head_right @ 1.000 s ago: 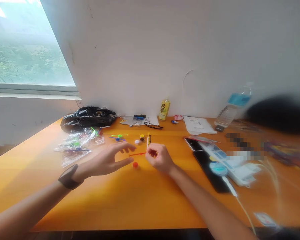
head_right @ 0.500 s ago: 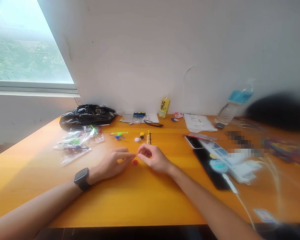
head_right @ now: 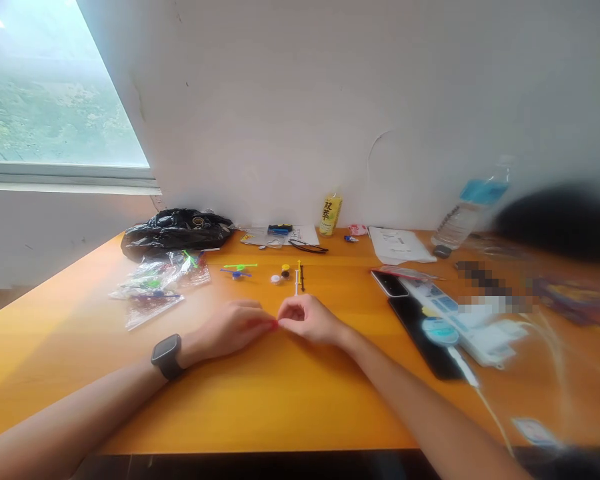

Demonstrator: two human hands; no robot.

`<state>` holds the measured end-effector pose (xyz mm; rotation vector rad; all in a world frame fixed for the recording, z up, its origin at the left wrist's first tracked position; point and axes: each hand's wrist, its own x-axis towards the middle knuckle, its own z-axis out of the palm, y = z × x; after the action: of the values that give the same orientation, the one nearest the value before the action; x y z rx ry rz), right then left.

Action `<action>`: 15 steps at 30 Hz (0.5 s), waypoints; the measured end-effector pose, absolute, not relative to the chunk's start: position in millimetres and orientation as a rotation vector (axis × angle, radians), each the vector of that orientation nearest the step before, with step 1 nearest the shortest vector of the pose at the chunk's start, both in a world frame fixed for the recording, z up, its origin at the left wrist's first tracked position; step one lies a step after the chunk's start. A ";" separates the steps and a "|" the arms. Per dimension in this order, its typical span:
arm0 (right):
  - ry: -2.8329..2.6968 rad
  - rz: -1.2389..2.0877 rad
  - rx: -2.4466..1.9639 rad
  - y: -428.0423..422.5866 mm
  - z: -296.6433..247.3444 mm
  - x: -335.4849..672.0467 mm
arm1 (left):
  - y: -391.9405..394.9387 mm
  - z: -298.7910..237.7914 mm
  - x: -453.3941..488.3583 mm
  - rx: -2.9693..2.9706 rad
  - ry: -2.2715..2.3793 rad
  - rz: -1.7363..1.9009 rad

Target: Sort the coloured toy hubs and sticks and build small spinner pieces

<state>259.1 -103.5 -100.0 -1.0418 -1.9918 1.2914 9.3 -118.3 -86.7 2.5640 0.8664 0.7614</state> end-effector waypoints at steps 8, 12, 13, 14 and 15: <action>-1.965 1.232 -1.070 -101.5 -106.3 259.1 | -118.9 -85.9 12.1 2.576 0.891 0.778; -1.994 1.222 -1.073 -100.6 -107.6 259.5 | -120.5 -84.6 14.3 2.583 0.914 0.766; -2.000 1.220 -1.074 -100.4 -108.0 259.4 | -120.9 -84.5 14.7 2.588 0.920 0.761; -2.005 1.216 -1.074 -100.2 -108.4 259.1 | -121.2 -84.6 15.2 2.595 0.925 0.756; -2.010 1.210 -1.074 -100.1 -108.9 258.8 | -121.4 -85.0 15.6 2.602 0.934 0.754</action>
<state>258.8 -100.1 -108.9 -1.0739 -2.0097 1.2105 15.6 -121.4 -85.0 2.6017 0.9340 0.7538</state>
